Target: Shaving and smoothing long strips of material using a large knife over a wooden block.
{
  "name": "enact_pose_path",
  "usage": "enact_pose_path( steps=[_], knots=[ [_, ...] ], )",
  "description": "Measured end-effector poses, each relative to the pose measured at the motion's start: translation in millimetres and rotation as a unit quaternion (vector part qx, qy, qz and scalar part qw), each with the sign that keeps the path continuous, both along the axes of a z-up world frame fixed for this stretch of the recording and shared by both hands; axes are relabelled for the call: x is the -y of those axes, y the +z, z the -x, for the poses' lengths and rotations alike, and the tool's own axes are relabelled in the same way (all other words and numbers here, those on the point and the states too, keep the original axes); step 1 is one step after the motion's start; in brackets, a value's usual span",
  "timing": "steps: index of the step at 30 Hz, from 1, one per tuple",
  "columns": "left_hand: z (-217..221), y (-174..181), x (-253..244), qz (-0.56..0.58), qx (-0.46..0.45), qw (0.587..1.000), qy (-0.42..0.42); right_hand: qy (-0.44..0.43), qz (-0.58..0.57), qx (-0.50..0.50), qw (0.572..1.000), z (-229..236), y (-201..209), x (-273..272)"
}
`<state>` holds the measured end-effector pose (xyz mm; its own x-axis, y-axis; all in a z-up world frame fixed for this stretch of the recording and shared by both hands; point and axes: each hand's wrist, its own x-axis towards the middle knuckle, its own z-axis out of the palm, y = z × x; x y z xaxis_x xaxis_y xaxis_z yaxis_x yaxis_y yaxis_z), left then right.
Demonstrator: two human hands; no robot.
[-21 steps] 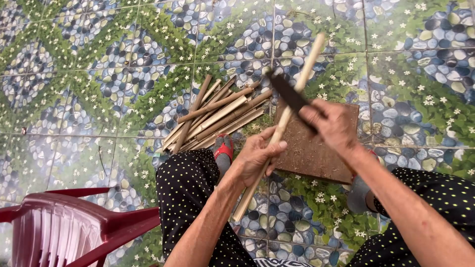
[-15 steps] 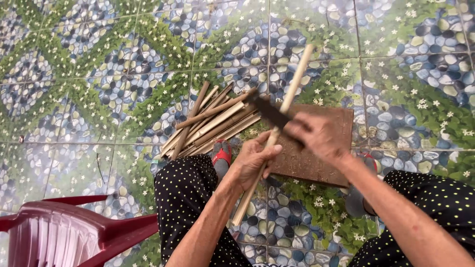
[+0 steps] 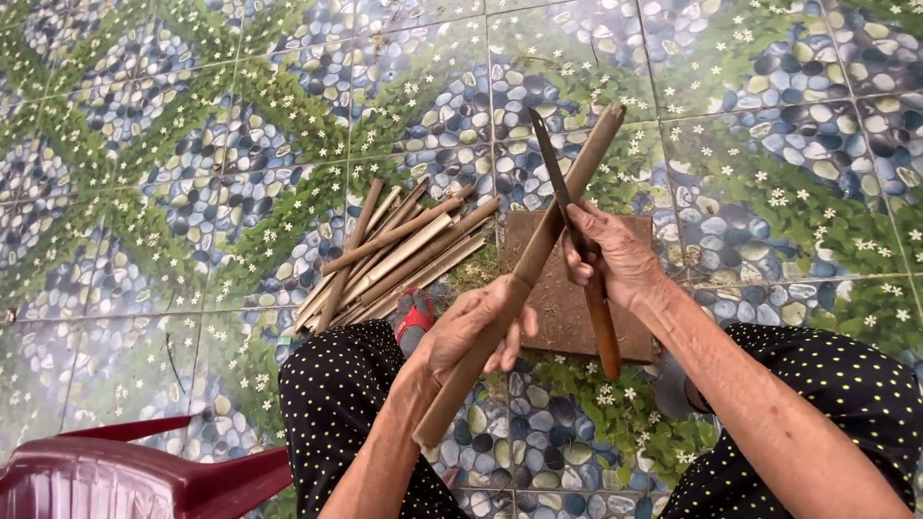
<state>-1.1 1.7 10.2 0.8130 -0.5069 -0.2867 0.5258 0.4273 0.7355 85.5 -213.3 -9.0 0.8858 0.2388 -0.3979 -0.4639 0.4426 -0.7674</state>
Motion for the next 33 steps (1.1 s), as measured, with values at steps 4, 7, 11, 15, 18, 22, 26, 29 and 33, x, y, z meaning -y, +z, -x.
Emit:
enact_pose_path(
  steps=[4, 7, 11, 15, 18, 22, 26, 29, 33],
  knots=[
    [-7, 29, -2, -0.033, -0.021, 0.999, 0.014, -0.007, -0.014, 0.005, 1.000, -4, -5, 3],
    [-13, -11, -9, 0.098, -0.032, 0.993, 0.051, -0.025, -0.037, -0.008, 0.999, -7, -11, 5],
    [-9, -13, -3, 0.068, 0.025, 0.992, 0.106, -0.066, -0.036, -0.012, 0.997, -8, -13, 3],
    [-5, 19, 0, -0.098, 0.084, 0.985, 0.111, -0.086, -0.028, -0.020, 0.996, -9, -13, -1],
    [-9, -24, 4, -0.109, 0.124, 0.951, 0.262, -0.058, 0.004, -0.051, 0.997, -3, -17, -6],
    [-6, 32, 1, -0.174, 0.121, 0.931, 0.298, -0.030, 0.035, -0.088, 0.995, 10, -40, -15],
    [-8, 42, -2, -0.251, 0.122, 0.920, 0.273, 0.007, 0.116, -0.102, 0.988, 13, -57, -10],
    [-7, 45, -7, -0.292, 0.118, 0.919, 0.239, -0.008, 0.160, -0.106, 0.981, 11, -85, 2],
    [-9, 37, -12, -0.325, 0.099, 0.924, 0.176, 0.001, 0.235, -0.109, 0.966, 3, -132, 26]
  ],
)
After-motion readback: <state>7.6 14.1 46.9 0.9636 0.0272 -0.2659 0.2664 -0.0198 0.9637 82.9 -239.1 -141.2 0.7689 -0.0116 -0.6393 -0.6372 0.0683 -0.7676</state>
